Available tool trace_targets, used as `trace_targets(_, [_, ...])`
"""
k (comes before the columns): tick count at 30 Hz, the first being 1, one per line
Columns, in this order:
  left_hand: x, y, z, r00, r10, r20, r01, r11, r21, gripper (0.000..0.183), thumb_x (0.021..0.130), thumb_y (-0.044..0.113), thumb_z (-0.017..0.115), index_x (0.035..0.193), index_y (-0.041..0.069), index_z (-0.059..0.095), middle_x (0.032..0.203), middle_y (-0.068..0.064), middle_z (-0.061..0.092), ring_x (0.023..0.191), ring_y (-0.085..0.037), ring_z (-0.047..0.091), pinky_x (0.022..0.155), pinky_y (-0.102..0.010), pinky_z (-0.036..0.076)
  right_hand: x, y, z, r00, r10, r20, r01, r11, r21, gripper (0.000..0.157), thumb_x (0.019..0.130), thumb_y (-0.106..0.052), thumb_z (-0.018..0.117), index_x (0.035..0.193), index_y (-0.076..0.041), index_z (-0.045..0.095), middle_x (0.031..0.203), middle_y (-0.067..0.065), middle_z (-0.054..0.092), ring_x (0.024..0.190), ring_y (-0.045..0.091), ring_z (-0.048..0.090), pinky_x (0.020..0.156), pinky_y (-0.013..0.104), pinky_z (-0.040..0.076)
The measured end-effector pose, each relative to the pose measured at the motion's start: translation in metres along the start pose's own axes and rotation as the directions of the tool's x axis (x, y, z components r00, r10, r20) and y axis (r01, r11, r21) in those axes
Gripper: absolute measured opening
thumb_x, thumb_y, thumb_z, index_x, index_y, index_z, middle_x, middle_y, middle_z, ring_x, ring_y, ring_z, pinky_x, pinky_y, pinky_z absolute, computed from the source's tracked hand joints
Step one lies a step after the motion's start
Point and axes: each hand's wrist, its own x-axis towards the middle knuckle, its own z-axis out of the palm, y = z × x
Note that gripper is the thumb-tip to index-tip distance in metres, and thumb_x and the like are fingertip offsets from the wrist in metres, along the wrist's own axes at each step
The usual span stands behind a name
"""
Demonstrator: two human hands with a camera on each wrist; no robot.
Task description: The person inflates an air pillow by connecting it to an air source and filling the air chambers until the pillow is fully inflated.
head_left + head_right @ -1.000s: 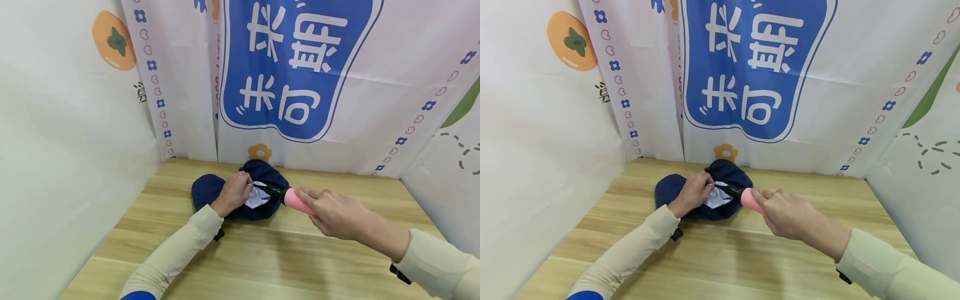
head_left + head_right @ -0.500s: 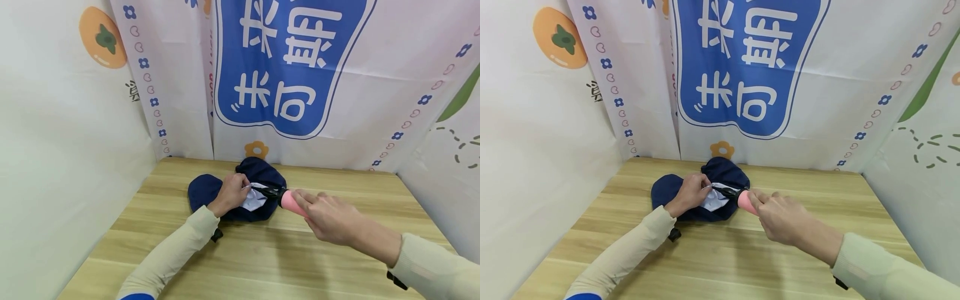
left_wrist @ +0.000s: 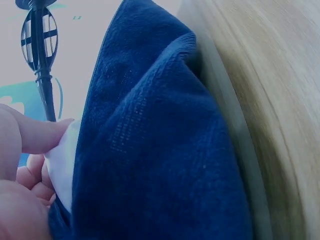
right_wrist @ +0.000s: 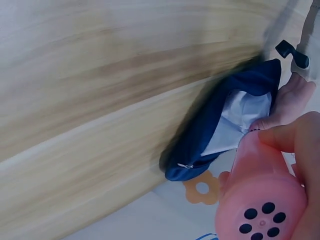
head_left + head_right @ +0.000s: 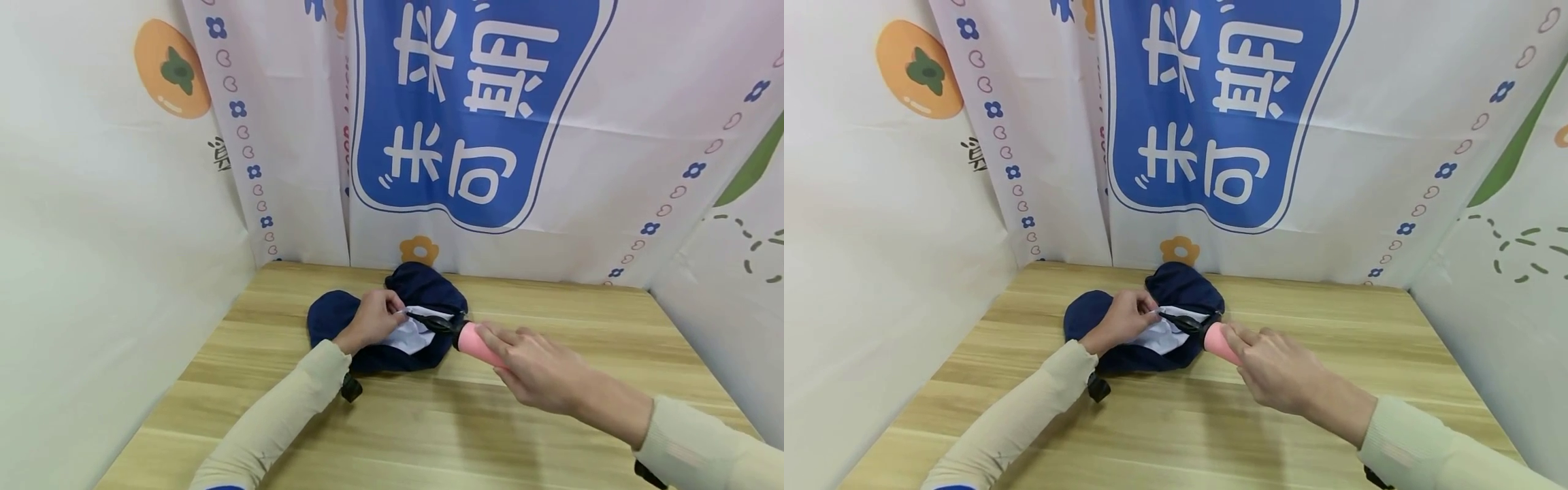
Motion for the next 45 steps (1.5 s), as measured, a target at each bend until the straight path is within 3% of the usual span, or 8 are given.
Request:
trace_targets(5, [-0.001,-0.001,0.002,0.997,-0.071,-0.013,0.070,0.994,-0.081,0.014,0.087,-0.003,0.080,0.080,0.005,0.071,0.079,-0.006,0.069,0.069,-0.013,0.060,0.064,-0.024,0.050,-0.001,0.000,0.006,0.999,0.018,-0.032,-0.016,0.999,0.039,0.061,0.093,-0.012,0.076,0.149,0.000,0.056,0.145,0.015,0.065,0.108,0.039,0.073,0.091,0.054,0.061])
trace_targets(10, [-0.001,0.003,0.001,0.994,-0.080,-0.077,0.074,0.994,-0.080,0.016,0.086,-0.004,0.080,0.079,0.005,0.069,0.080,-0.007,0.069,0.070,-0.014,0.060,0.064,-0.024,0.050,0.000,-0.004,0.009,0.997,0.066,-0.040,-0.063,0.995,0.078,0.060,0.094,-0.013,0.075,0.149,0.001,0.056,0.146,0.018,0.065,0.112,0.039,0.073,0.092,0.054,0.061])
trace_targets(20, [0.001,0.017,-0.004,0.986,0.081,-0.146,-0.061,0.989,0.137,0.015,0.087,-0.004,0.077,0.079,0.005,0.068,0.073,-0.008,0.069,0.062,-0.015,0.059,0.061,-0.028,0.050,0.010,-0.006,-0.002,0.996,0.013,-0.089,-0.004,0.996,0.092,0.058,0.090,-0.004,0.076,0.144,0.004,0.058,0.139,0.021,0.068,0.101,0.036,0.075,0.083,0.050,0.063])
trace_targets(24, [-0.002,0.022,-0.002,0.978,0.150,-0.142,-0.104,0.951,0.291,0.020,0.086,-0.004,0.079,0.076,0.008,0.065,0.074,-0.006,0.067,0.063,-0.014,0.056,0.063,-0.027,0.048,0.013,-0.011,-0.008,0.998,0.036,-0.043,-0.033,0.996,0.084,0.057,0.092,-0.005,0.075,0.145,0.003,0.057,0.141,0.020,0.067,0.102,0.039,0.074,0.083,0.052,0.063])
trace_targets(30, [-0.003,0.024,0.003,0.973,0.218,-0.075,-0.159,0.871,0.464,0.055,0.085,-0.006,0.079,0.068,0.019,0.034,0.069,0.004,0.033,0.062,-0.012,0.032,0.060,-0.026,0.028,0.017,-0.020,-0.012,0.997,0.075,-0.001,-0.075,0.997,0.016,0.053,0.093,-0.008,0.074,0.144,0.001,0.059,0.141,0.015,0.067,0.101,0.041,0.074,0.078,0.052,0.063])
trace_targets(34, [-0.003,0.022,0.001,0.988,0.139,-0.071,-0.103,0.923,0.371,0.039,0.087,-0.003,0.080,0.068,0.014,0.050,0.067,0.001,0.051,0.062,-0.011,0.046,0.060,-0.024,0.037,0.019,-0.023,-0.011,0.997,0.080,-0.003,-0.080,0.997,-0.021,0.051,0.095,-0.010,0.071,0.143,0.002,0.060,0.141,0.017,0.068,0.101,0.042,0.075,0.078,0.052,0.064])
trace_targets(38, [-0.002,0.016,-0.006,0.998,0.013,-0.061,-0.005,0.992,0.127,0.018,0.089,-0.005,0.076,0.078,0.005,0.066,0.075,-0.007,0.066,0.066,-0.015,0.058,0.065,-0.025,0.048,0.016,-0.020,-0.006,0.997,0.070,-0.019,-0.070,0.998,0.007,0.053,0.094,-0.010,0.073,0.145,0.002,0.059,0.143,0.019,0.066,0.100,0.039,0.075,0.078,0.051,0.064])
trace_targets(45, [-0.002,0.008,-0.013,0.997,-0.072,0.014,0.073,0.984,-0.164,0.014,0.090,-0.004,0.077,0.082,0.004,0.068,0.080,-0.004,0.064,0.070,-0.015,0.058,0.066,-0.025,0.049,0.004,-0.007,0.010,0.995,0.082,-0.055,-0.074,0.989,0.125,0.059,0.095,-0.012,0.076,0.149,0.001,0.057,0.147,0.022,0.063,0.116,0.038,0.072,0.091,0.053,0.062])
